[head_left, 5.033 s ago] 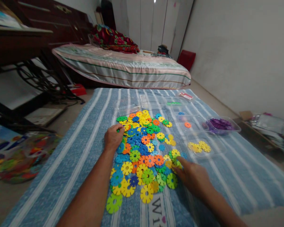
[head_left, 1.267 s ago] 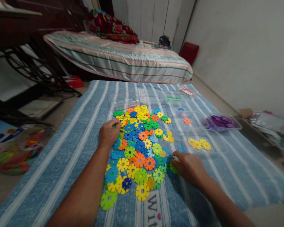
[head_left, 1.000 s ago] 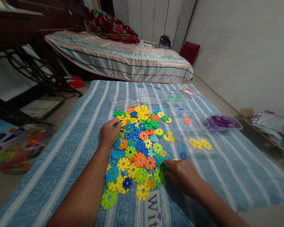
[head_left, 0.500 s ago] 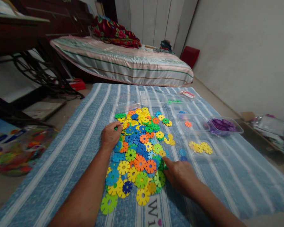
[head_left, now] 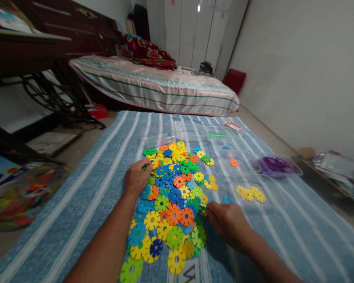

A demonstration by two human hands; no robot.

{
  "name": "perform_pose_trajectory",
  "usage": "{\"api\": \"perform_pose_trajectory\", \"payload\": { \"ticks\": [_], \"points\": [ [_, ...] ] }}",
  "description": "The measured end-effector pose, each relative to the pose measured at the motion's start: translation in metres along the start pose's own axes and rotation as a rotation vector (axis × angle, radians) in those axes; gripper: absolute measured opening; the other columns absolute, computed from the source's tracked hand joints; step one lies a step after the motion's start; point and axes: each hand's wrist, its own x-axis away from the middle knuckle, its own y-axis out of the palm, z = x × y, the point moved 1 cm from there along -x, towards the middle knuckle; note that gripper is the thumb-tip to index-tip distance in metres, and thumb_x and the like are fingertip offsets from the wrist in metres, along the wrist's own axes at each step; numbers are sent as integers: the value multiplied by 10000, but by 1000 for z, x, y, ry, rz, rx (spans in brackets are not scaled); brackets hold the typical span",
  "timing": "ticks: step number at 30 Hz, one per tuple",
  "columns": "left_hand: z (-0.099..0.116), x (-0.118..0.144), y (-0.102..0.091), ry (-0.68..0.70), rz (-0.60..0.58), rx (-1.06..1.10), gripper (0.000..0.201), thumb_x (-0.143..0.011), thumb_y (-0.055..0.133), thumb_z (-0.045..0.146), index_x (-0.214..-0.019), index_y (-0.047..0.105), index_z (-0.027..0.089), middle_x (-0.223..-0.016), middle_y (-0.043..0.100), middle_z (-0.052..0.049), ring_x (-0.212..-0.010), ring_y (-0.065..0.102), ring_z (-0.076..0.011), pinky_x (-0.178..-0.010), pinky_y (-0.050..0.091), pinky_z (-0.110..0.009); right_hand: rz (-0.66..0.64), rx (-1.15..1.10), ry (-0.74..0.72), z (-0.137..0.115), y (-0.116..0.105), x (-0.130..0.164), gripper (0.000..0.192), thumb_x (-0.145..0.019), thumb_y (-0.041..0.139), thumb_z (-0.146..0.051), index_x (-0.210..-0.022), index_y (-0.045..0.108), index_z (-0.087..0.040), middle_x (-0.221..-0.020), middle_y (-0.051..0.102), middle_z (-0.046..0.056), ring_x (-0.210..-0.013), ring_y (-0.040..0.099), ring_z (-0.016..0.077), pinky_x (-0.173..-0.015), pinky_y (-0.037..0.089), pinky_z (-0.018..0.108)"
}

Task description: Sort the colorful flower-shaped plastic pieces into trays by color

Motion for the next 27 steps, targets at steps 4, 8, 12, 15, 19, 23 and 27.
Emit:
{"api": "perform_pose_trajectory", "payload": {
  "ticks": [4, 8, 12, 15, 19, 23, 27],
  "points": [
    [-6, -1, 1, 7, 6, 9, 234, -773, 525, 360, -803, 719, 233, -1051, 776, -30, -1052, 692, -230, -996, 508, -332, -7, -120, -21, 2, -14, -6, 242, -961, 453, -192, -786, 621, -184, -596, 630, 7, -504, 508, 113, -535, 177, 281],
    [-8, -2, 1, 8, 0, 9, 265, -775, 521, 391, -821, 724, 226, -1078, 773, -47, -1069, 690, -242, -1005, 507, -347, 15, -103, -48, 20, -41, -36, 246, -948, 475, -194, -774, 648, -181, -590, 591, 2, -509, 457, 107, -543, 186, 269],
    [-8, -2, 0, 28, 5, 12, 262, -773, 511, 395, -799, 715, 232, -1065, 774, -42, -1058, 692, -241, -1011, 505, -353, 301, 125, 120, 57, -92, -89, 282, -974, 459, -235, -843, 703, -183, -644, 637, 31, -551, 497, 132, -563, 182, 274],
    [-7, -2, -1, 34, 10, 18, 242, -769, 510, 385, -772, 704, 240, -1051, 776, -34, -1051, 694, -238, -995, 514, -349, 622, 253, 378, 82, -128, -117, 276, -972, 523, -344, -1098, 716, -192, -741, 708, 74, -608, 572, 185, -570, 173, 282],
    [-6, -1, -2, 22, 2, 12, 256, -771, 505, 392, -788, 709, 238, -1042, 777, -40, -1049, 695, -239, -993, 514, -348, 742, 234, 407, 90, -129, -116, 305, -956, 531, -366, -1129, 721, -201, -785, 742, 88, -655, 630, 216, -578, 249, 271],
    [-6, -1, 0, 15, 3, 15, 261, -774, 508, 386, -811, 718, 235, -1053, 779, -42, -1043, 696, -230, -985, 516, -331, 495, 73, 205, 70, -90, -88, 291, -960, 479, -325, -972, 743, -204, -749, 739, 73, -665, 662, 202, -589, 319, 261],
    [-6, -1, 2, 14, 7, 7, 235, -776, 522, 364, -808, 718, 237, -1044, 780, -29, -1039, 694, -220, -981, 516, -317, 92, -78, -8, 35, -54, -59, 275, -970, 463, -265, -990, 731, -203, -748, 738, 51, -656, 664, 167, -609, 341, 246]
  ]
}}
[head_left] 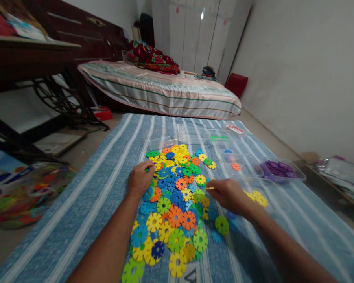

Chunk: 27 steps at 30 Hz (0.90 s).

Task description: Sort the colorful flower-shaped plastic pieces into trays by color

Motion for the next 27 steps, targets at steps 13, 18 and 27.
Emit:
{"api": "perform_pose_trajectory", "payload": {
  "ticks": [13, 18, 27],
  "points": [
    [5, 2, -1, -11, -12, 11, 224, -774, 523, 353, -807, 715, 243, -1044, 776, -19, -1040, 684, -215, -986, 501, -314, -361, 40, -36, -41, 35, 19, 361, -935, 527, -265, -1273, 653, -254, -988, 775, 91, -882, 711, 232, -666, 356, 277],
    [7, 2, -2, -14, -15, 7, 224, -780, 519, 355, -797, 714, 246, -1043, 776, -18, -1034, 682, -211, -969, 503, -307, -322, -47, -22, -40, 37, 20, 326, -902, 559, -241, -1203, 686, -242, -928, 768, 66, -836, 694, 211, -661, 351, 262],
    [5, 1, -2, -13, -20, -4, 248, -785, 516, 367, -824, 720, 231, -1065, 772, -34, -1058, 685, -223, -992, 500, -317, -227, -486, 15, -30, 46, 19, 70, -811, 647, -184, -867, 688, -186, -699, 644, -30, -621, 541, 112, -577, 336, 206]
  ]
}}
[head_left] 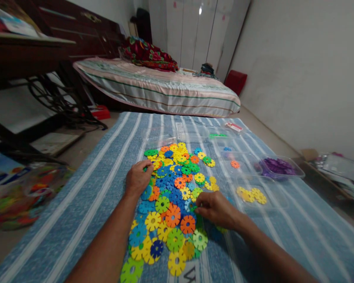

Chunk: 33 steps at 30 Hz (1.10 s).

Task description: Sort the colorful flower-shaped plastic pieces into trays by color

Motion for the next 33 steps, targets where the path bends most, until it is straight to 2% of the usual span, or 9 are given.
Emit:
{"api": "perform_pose_trajectory", "payload": {
  "ticks": [4, 8, 10, 13, 15, 16, 19, 24, 33],
  "points": [
    [-5, -1, 1, -7, 10, 1, 250, -776, 520, 376, -820, 719, 232, -1096, 771, -39, -1082, 682, -234, -1008, 500, -333, -26, -164, 1, 3, -12, -2, 71, -811, 631, -206, -747, 620, -177, -605, 532, -61, -541, 445, 88, -520, 305, 196],
    [-5, -2, 1, -4, 8, 0, 245, -770, 515, 379, -807, 714, 241, -1090, 772, -33, -1079, 684, -234, -1015, 498, -334, 96, -31, -44, 6, -52, -18, 87, -802, 595, -214, -725, 619, -184, -589, 525, -51, -542, 454, 99, -532, 317, 207],
    [-5, -2, 1, 7, 7, 5, 243, -768, 510, 383, -796, 707, 244, -1052, 777, -27, -1052, 690, -232, -994, 509, -329, 301, 80, -55, 8, -85, -33, 126, -825, 578, -259, -739, 635, -188, -600, 560, -29, -548, 486, 115, -547, 327, 223],
    [-6, -2, 1, 14, 19, 13, 234, -765, 517, 391, -785, 702, 248, -1039, 778, -21, -1032, 694, -230, -978, 519, -325, 851, 272, 20, 13, -134, -52, 227, -876, 554, -379, -877, 689, -197, -640, 616, 13, -584, 536, 158, -572, 336, 254],
    [-7, -2, 1, 12, 29, 12, 240, -767, 522, 401, -793, 707, 249, -1062, 776, -23, -1049, 689, -232, -997, 511, -332, 1053, 356, 44, 18, -152, -57, 289, -880, 551, -420, -975, 703, -194, -657, 636, 27, -610, 559, 182, -597, 357, 269],
    [-8, -2, 1, 10, 29, 9, 247, -769, 522, 407, -802, 710, 249, -1072, 775, -27, -1060, 687, -234, -1008, 505, -336, 1082, 370, 44, 20, -154, -57, 306, -879, 549, -429, -987, 706, -190, -654, 639, 29, -608, 565, 186, -604, 367, 273],
    [-8, -2, 2, 4, 13, 1, 267, -778, 514, 409, -828, 718, 245, -1096, 770, -40, -1082, 680, -235, -1022, 492, -336, 1000, 322, 36, 29, -139, -48, 305, -878, 526, -428, -926, 710, -190, -625, 636, 26, -571, 571, 179, -600, 385, 271],
    [-3, 0, 2, -3, 4, -9, 263, -787, 503, 384, -828, 714, 233, -1093, 769, -50, -1083, 676, -236, -1020, 487, -342, 727, 217, 14, 36, -82, -18, 309, -889, 491, -430, -865, 704, -207, -618, 649, 26, -537, 570, 163, -572, 382, 251],
    [5, 1, 1, 3, -8, -21, 224, -791, 505, 337, -795, 703, 232, -1000, 774, -27, -1015, 687, -215, -963, 503, -306, 107, 267, -61, 0, -12, 23, 231, -948, 497, -284, -968, 710, -199, -717, 711, 39, -640, 636, 160, -602, 336, 238]
  ]
}}
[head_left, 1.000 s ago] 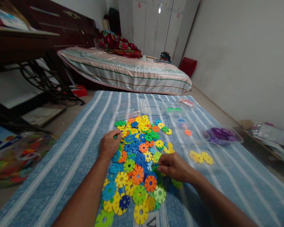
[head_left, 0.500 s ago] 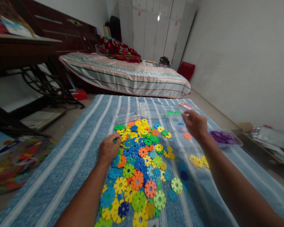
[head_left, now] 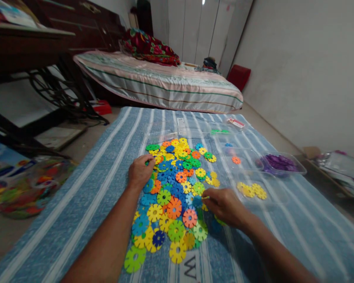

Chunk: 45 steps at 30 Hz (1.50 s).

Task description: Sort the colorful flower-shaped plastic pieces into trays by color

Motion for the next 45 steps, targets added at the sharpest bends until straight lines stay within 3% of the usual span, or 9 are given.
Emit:
{"api": "perform_pose_trajectory", "payload": {
  "ticks": [4, 8, 12, 23, 35, 43, 45],
  "points": [
    [-1, 0, 1, -7, 7, 2, 242, -795, 505, 340, -824, 716, 224, -1051, 771, -39, -1045, 684, -222, -978, 497, -314, -177, 53, -4, -22, 11, 11, 185, -946, 540, -265, -1011, 705, -211, -760, 739, 38, -698, 671, 169, -594, 306, 239],
    [0, 1, 1, -17, 0, 3, 245, -794, 513, 339, -844, 724, 226, -1062, 770, -32, -1056, 683, -219, -984, 495, -306, -238, 132, -7, -37, 20, 13, 263, -938, 578, -317, -1170, 661, -228, -864, 777, 56, -762, 705, 196, -586, 295, 253],
    [1, 1, 0, -22, -1, 2, 246, -795, 512, 339, -846, 724, 226, -1052, 771, -32, -1048, 684, -221, -976, 500, -310, -277, 217, 42, -46, 25, 9, 266, -944, 572, -355, -1158, 651, -218, -957, 787, 84, -795, 725, 220, -587, 308, 272],
    [1, 0, -1, 8, 7, 5, 223, -785, 508, 348, -787, 702, 236, -984, 773, -18, -987, 691, -214, -930, 513, -298, -264, 237, 73, -43, 25, 2, 331, -942, 585, -394, -1236, 609, -245, -993, 786, 76, -888, 747, 247, -591, 317, 283],
    [-3, -1, 0, 5, 20, 23, 219, -776, 524, 342, -795, 713, 233, -1016, 775, -25, -1029, 692, -233, -976, 507, -332, -246, 223, 52, -41, 25, 3, 265, -955, 524, -336, -1167, 640, -228, -926, 787, 68, -831, 740, 225, -590, 289, 292],
    [-7, -1, 4, 13, 39, 38, 208, -782, 548, 322, -826, 729, 227, -1052, 771, -28, -1045, 687, -225, -990, 505, -328, -279, 214, 136, -40, 23, 0, 512, -900, 643, -440, -1357, 529, -239, -1017, 784, 86, -923, 738, 263, -619, 324, 280],
    [-6, -1, 4, 11, 36, 33, 207, -780, 548, 316, -831, 729, 229, -1058, 770, -28, -1044, 686, -223, -982, 507, -322, -274, 222, 148, -40, 23, -1, 494, -910, 634, -449, -1350, 534, -248, -1022, 783, 84, -930, 735, 259, -616, 315, 279]
  ]
}}
